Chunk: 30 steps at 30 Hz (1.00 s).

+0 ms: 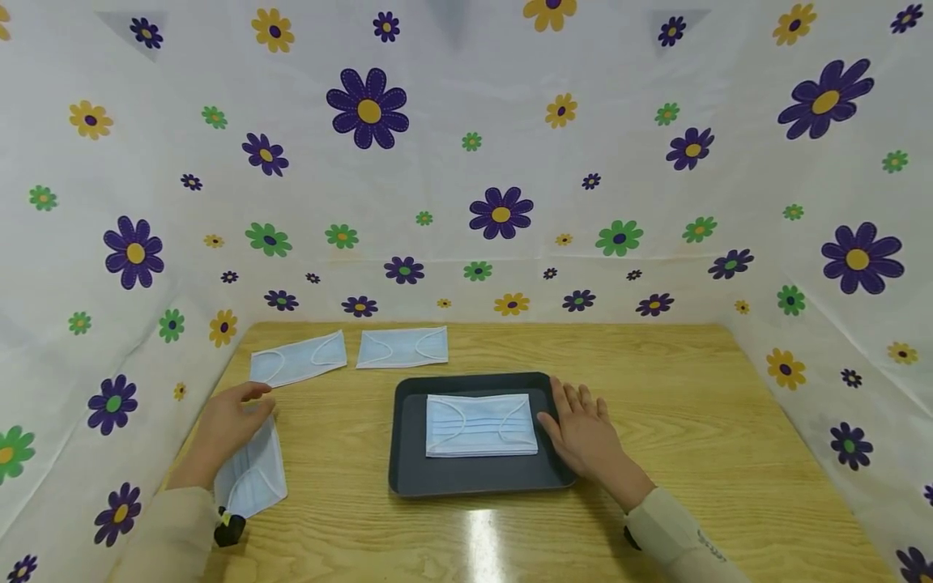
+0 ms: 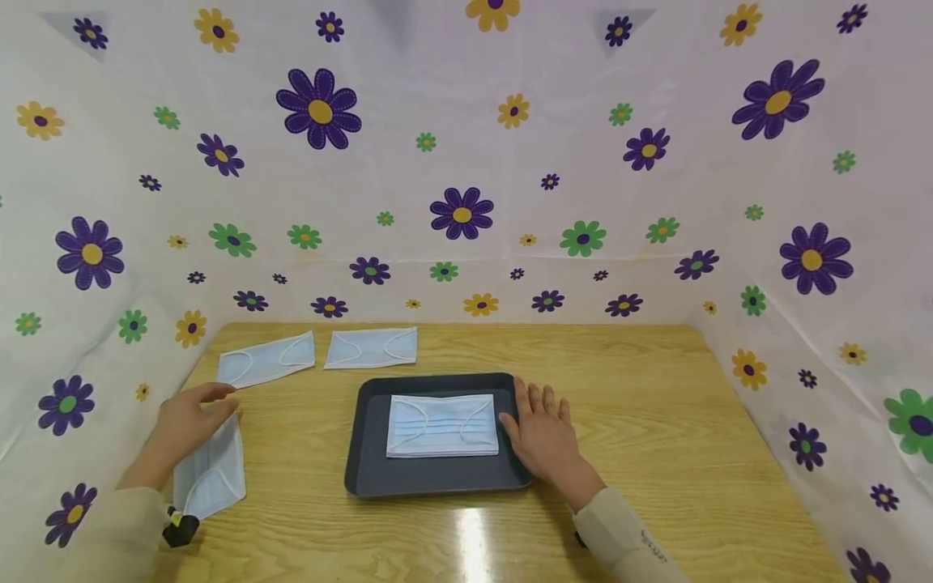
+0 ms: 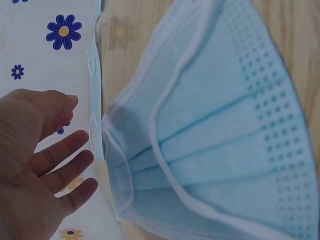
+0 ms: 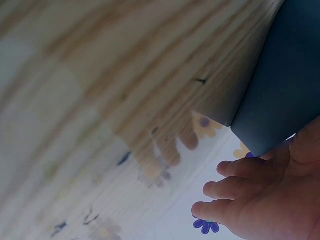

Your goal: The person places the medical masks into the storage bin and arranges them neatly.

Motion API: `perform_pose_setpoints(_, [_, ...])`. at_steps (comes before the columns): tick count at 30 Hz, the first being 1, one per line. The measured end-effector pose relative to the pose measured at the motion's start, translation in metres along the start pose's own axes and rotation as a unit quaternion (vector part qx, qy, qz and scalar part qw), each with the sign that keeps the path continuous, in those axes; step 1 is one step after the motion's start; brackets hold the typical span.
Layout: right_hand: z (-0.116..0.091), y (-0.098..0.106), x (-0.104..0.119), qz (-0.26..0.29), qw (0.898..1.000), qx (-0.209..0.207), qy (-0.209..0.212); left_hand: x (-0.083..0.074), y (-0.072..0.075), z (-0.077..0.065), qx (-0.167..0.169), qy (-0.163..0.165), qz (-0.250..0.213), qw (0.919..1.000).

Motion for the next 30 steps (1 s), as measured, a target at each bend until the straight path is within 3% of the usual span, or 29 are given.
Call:
perform_pose_setpoints(14, [0.001,-0.002,-0.001,-0.001,1.0,-0.003,-0.003,0.018,-0.003,-0.006,0.041,0.04,0.033,0.9978])
perform_pose_setpoints(30, [0.0,-0.001,-0.001,-0.005,1.0,-0.005,0.002,0.019,-0.004,-0.005,0.02,0.003,0.061,0.9979])
Point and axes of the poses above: each hand's wrist, its own z-axis towards the middle knuckle, its own y-axis out of the back of the hand, x = y × z, the point moved 7 cm from there along z, towards the middle knuckle, and after that the axes turned 7 degrees about x, right-handed, at the moved point
